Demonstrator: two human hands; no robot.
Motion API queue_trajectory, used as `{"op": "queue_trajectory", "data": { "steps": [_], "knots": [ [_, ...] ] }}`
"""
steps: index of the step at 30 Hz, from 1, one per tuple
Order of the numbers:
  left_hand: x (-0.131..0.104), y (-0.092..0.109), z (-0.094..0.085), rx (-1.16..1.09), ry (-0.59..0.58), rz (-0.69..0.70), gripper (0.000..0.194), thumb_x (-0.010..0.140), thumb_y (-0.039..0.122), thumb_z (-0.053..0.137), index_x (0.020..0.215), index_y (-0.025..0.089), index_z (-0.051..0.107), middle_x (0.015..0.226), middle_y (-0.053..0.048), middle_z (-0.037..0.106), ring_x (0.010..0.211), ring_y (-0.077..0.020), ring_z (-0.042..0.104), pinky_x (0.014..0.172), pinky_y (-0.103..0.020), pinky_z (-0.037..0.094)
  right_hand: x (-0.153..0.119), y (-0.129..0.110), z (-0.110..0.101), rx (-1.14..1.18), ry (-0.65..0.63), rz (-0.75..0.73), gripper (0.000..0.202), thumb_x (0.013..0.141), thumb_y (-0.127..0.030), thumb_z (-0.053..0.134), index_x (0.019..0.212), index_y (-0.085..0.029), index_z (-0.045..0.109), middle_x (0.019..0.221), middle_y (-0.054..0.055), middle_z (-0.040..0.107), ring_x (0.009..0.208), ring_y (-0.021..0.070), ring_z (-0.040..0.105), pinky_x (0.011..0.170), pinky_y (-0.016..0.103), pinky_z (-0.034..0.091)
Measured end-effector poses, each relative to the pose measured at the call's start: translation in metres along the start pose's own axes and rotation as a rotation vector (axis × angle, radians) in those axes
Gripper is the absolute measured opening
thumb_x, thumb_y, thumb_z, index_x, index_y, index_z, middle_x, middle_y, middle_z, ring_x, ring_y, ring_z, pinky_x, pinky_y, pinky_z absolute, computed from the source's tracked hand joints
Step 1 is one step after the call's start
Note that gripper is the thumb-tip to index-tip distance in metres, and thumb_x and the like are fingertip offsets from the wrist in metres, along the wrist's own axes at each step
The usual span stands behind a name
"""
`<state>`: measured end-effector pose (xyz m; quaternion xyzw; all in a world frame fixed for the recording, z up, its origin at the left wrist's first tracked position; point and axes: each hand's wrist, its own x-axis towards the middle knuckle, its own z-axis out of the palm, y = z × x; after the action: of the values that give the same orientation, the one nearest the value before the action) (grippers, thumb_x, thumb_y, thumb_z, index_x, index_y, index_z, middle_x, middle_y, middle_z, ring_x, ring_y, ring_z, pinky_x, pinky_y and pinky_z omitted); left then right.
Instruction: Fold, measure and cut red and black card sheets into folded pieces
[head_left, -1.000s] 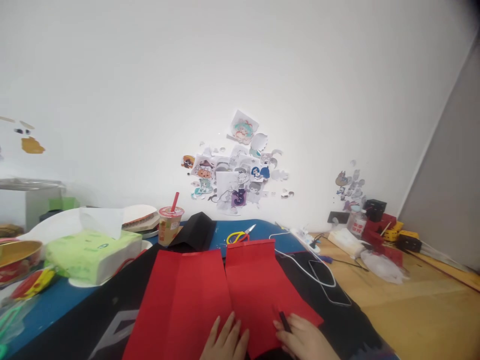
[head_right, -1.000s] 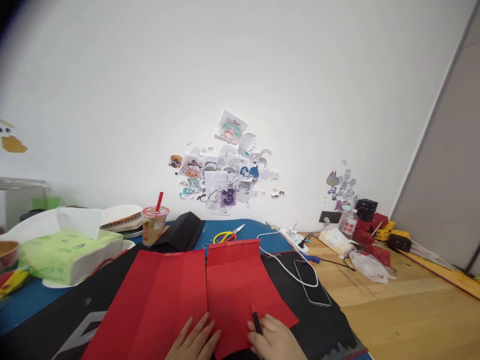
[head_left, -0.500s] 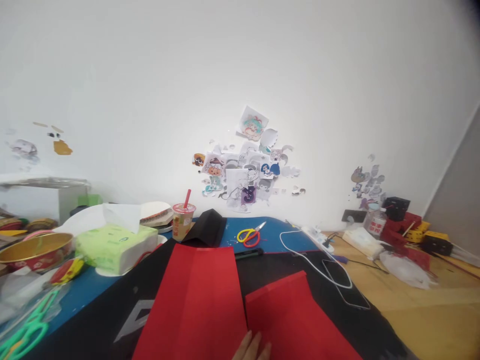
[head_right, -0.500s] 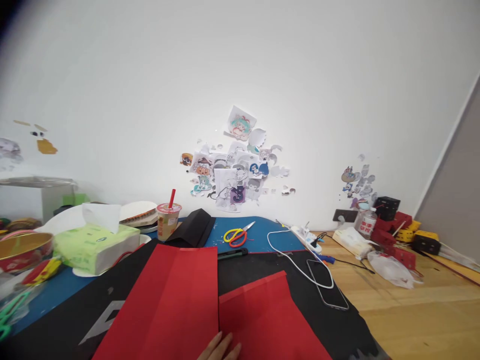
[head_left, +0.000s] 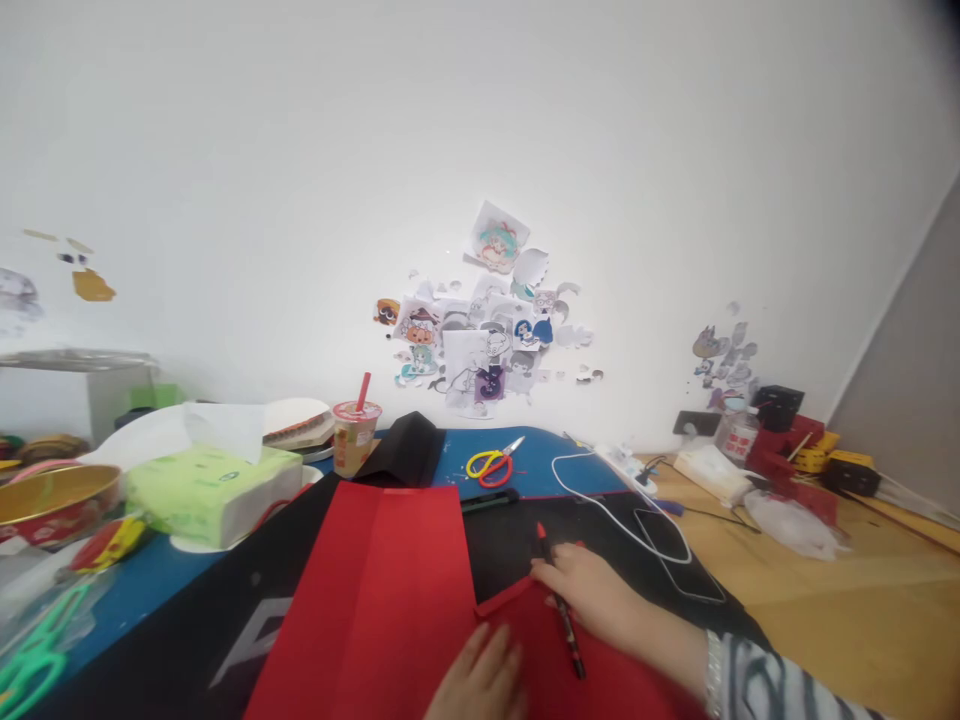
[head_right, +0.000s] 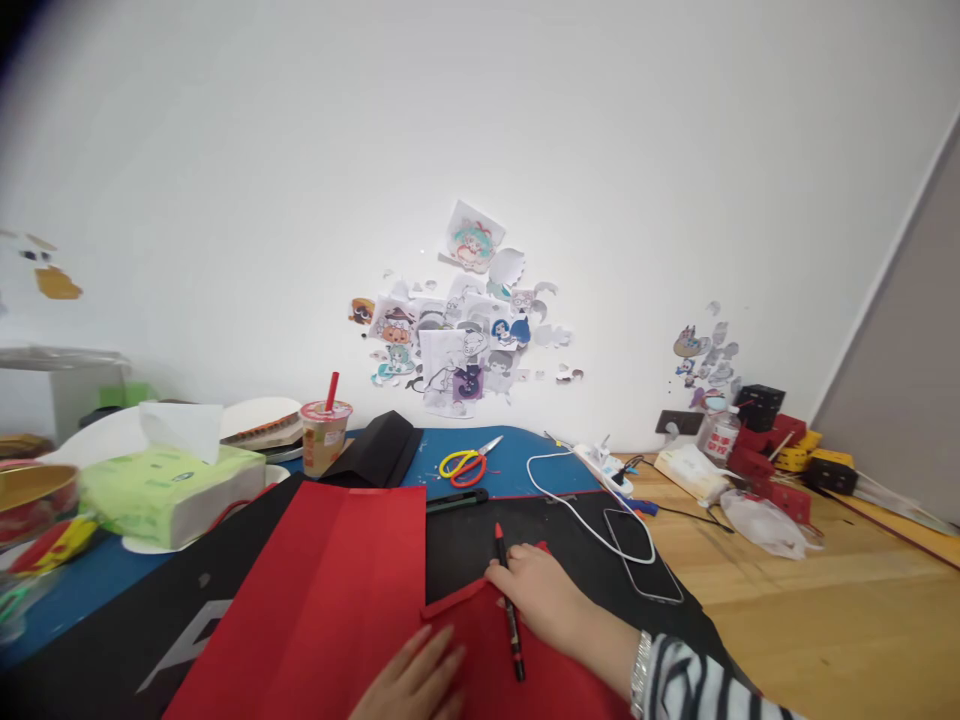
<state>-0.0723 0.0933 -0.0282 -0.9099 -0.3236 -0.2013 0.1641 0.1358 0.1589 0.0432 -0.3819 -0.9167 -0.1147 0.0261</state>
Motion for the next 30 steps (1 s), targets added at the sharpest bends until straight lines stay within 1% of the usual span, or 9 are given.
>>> {"op": "queue_trajectory", "data": {
  "steps": [2, 4, 7, 10, 16, 19, 22, 27, 30],
  "knots": [
    [0.001, -0.007, -0.009, -0.012, -0.084, -0.022, 0.037, 0.082, 0.039, 0.055, 0.112, 0.018, 0.061, 0.116, -0.009, 0.063, 0.111, -0.0245, 0.056, 0.092, -0.034, 0.046, 0.006, 0.000, 0.004, 0.019, -0.011, 0.006, 0.022, 0.086, -0.012, 0.047, 0.099, -0.021, 0.063, 0.078, 0.006, 0.065, 0.076, 0.0187, 0.058, 0.065, 0.025, 0.040],
    [0.001, -0.010, -0.015, -0.033, -0.160, -0.059, 0.050, 0.078, 0.045, 0.057, 0.118, 0.015, 0.057, 0.123, -0.015, 0.057, 0.116, -0.0287, 0.051, 0.094, -0.040, 0.043, 0.013, 0.001, 0.004, 0.042, -0.016, 0.016, 0.021, 0.088, -0.014, 0.045, 0.089, -0.022, 0.064, 0.071, 0.004, 0.062, 0.071, 0.0170, 0.056, 0.061, 0.024, 0.037],
    [0.000, -0.009, -0.022, -0.066, -0.233, -0.126, 0.059, 0.079, 0.050, 0.051, 0.127, 0.015, 0.048, 0.131, -0.016, 0.047, 0.123, -0.0287, 0.043, 0.100, -0.042, 0.037, 0.023, 0.006, 0.001, 0.098, -0.015, 0.011, 0.016, 0.089, -0.026, 0.049, 0.088, -0.023, 0.065, 0.072, 0.003, 0.061, 0.071, 0.0165, 0.056, 0.058, 0.023, 0.035],
    [-0.001, -0.008, -0.024, -0.086, -0.260, -0.187, 0.064, 0.082, 0.055, 0.043, 0.131, 0.014, 0.041, 0.136, -0.018, 0.040, 0.127, -0.0305, 0.038, 0.101, -0.045, 0.035, 0.028, 0.014, -0.001, 0.170, -0.018, -0.011, 0.023, 0.079, -0.042, 0.062, 0.095, -0.026, 0.064, 0.080, 0.002, 0.061, 0.075, 0.0173, 0.057, 0.060, 0.023, 0.036],
    [-0.006, -0.013, -0.003, -0.179, -0.328, -0.254, 0.070, 0.079, 0.058, 0.043, 0.135, 0.016, 0.034, 0.141, -0.021, 0.029, 0.131, -0.0371, 0.025, 0.102, -0.059, 0.026, 0.036, 0.025, 0.017, 0.311, 0.024, 0.097, 0.022, 0.078, -0.035, 0.067, 0.095, -0.025, 0.061, 0.085, 0.001, 0.057, 0.073, 0.0143, 0.056, 0.065, 0.022, 0.040],
    [-0.006, -0.014, 0.005, -0.207, -0.339, -0.254, 0.070, 0.080, 0.058, 0.041, 0.136, 0.017, 0.032, 0.142, -0.021, 0.027, 0.132, -0.0368, 0.023, 0.103, -0.059, 0.024, 0.042, 0.029, 0.028, 0.391, 0.040, 0.138, 0.029, 0.071, -0.035, 0.073, 0.093, -0.023, 0.057, 0.081, -0.002, 0.055, 0.070, 0.0128, 0.055, 0.062, 0.020, 0.041],
    [-0.005, -0.011, 0.004, -0.201, -0.355, -0.254, 0.071, 0.080, 0.059, 0.040, 0.135, 0.015, 0.033, 0.141, -0.023, 0.028, 0.131, -0.0373, 0.025, 0.101, -0.059, 0.025, 0.044, 0.037, 0.036, 0.447, 0.062, 0.163, 0.032, 0.069, -0.033, 0.074, 0.092, -0.022, 0.054, 0.078, -0.003, 0.055, 0.072, 0.0130, 0.054, 0.061, 0.020, 0.041],
    [-0.006, -0.007, 0.008, -0.101, -0.297, -0.302, 0.067, 0.079, 0.058, 0.042, 0.132, 0.017, 0.040, 0.140, -0.021, 0.031, 0.131, -0.0355, 0.027, 0.102, -0.058, 0.025, 0.037, 0.065, 0.043, 0.455, 0.126, 0.219, 0.030, 0.068, -0.031, 0.075, 0.088, -0.020, 0.055, 0.080, -0.002, 0.053, 0.073, 0.0142, 0.050, 0.065, 0.023, 0.040],
    [-0.007, -0.012, 0.014, -0.140, -0.350, -0.262, 0.071, 0.079, 0.064, 0.037, 0.133, 0.018, 0.038, 0.140, -0.020, 0.031, 0.130, -0.0361, 0.029, 0.101, -0.056, 0.029, 0.031, 0.084, 0.049, 0.441, 0.172, 0.269, 0.027, 0.070, -0.030, 0.073, 0.087, -0.020, 0.055, 0.078, -0.001, 0.053, 0.073, 0.0154, 0.050, 0.066, 0.025, 0.039]
  ]
}}
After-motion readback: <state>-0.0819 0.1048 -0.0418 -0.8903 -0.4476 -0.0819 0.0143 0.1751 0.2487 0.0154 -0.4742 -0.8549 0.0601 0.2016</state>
